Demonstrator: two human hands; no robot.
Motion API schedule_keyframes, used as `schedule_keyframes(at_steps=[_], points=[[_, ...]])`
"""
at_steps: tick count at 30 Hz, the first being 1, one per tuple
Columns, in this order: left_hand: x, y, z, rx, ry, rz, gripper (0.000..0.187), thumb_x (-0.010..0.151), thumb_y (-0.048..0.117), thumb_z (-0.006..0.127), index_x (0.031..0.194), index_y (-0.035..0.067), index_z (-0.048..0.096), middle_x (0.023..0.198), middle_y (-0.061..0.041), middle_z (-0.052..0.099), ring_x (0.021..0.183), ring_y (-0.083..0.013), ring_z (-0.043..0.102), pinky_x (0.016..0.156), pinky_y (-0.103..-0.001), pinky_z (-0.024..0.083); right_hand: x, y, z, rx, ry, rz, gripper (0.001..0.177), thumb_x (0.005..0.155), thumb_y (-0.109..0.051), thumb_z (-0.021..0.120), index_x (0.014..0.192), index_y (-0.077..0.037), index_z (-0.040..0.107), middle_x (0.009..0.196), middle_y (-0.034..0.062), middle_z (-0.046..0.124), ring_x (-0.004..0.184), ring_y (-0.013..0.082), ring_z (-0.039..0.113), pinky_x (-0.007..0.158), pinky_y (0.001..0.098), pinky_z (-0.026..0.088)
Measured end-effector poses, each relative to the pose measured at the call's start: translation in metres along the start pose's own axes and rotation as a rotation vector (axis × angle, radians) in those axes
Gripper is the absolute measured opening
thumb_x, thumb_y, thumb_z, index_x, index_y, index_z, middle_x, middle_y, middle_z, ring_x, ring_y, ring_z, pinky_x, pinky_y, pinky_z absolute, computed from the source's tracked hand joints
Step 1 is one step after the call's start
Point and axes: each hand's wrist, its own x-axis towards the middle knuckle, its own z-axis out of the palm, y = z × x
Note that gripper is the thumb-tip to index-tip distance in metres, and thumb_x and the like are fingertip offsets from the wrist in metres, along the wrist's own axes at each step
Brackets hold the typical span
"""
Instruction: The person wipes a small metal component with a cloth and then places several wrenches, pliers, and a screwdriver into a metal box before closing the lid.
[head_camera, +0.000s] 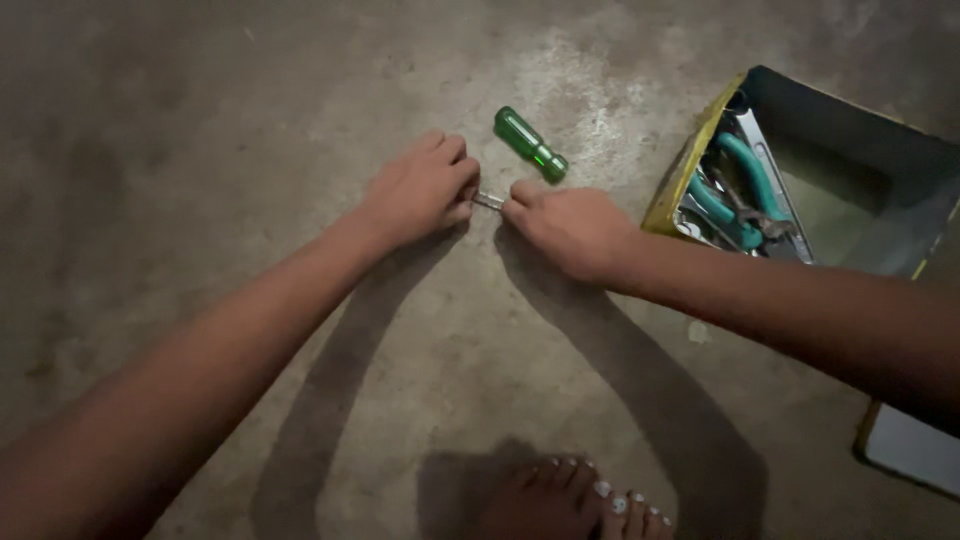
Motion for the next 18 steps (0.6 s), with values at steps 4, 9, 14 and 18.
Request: schedule_keyframes(at_steps=[4, 9, 14, 18], points=[[0.000, 0.011, 0.001, -0.004, 0.001, -0.039, 0.025, 0.077, 0.017, 0.072, 0.099, 0.010, 0.062, 0.105, -0.013, 0.059, 0.100, -0.0378, 0.059, 0.077, -0.047, 0.051, -0.006, -0.003, 0.007, 0.087, -0.037, 0.219, 0.024, 0.091, -0.019, 0.059, 0.109, -0.004, 0.051, 0.107, 0.0202, 0.062, 0.083, 0.0432, 0.069, 0.067, 0.0550, 0.054], [-0.002, 0.006, 0.012, -0.185, -0.068, -0.040, 0.031, 0.078, 0.013, 0.073, 0.107, 0.011, 0.062, 0.106, -0.012, 0.061, 0.101, -0.0355, 0.062, 0.082, -0.046, 0.052, -0.001, -0.005, 0.011, 0.295, 0.027, 0.400, 0.046, 0.086, -0.029, 0.070, 0.115, -0.003, 0.045, 0.088, 0.0265, 0.069, 0.086, 0.0491, 0.067, 0.074, 0.0585, 0.052], [0.002, 0.015, 0.023, -0.075, -0.058, 0.014, 0.031, 0.073, 0.017, 0.079, 0.098, 0.008, 0.063, 0.101, -0.013, 0.063, 0.099, -0.0371, 0.062, 0.082, -0.048, 0.051, -0.001, -0.010, 0.016, 0.290, -0.004, 0.394, 0.050, 0.088, -0.030, 0.069, 0.121, -0.004, 0.044, 0.085, 0.0243, 0.069, 0.084, 0.0481, 0.068, 0.071, 0.0580, 0.053], [0.002, 0.029, 0.021, 0.060, -0.064, 0.060, 0.037, 0.069, 0.022, 0.081, 0.096, 0.004, 0.063, 0.100, -0.016, 0.063, 0.098, -0.0377, 0.062, 0.081, -0.049, 0.052, -0.007, -0.006, 0.022, 0.129, -0.033, 0.286, 0.032, 0.092, -0.029, 0.068, 0.110, -0.006, 0.054, 0.086, 0.0185, 0.072, 0.084, 0.0422, 0.070, 0.070, 0.0549, 0.055]])
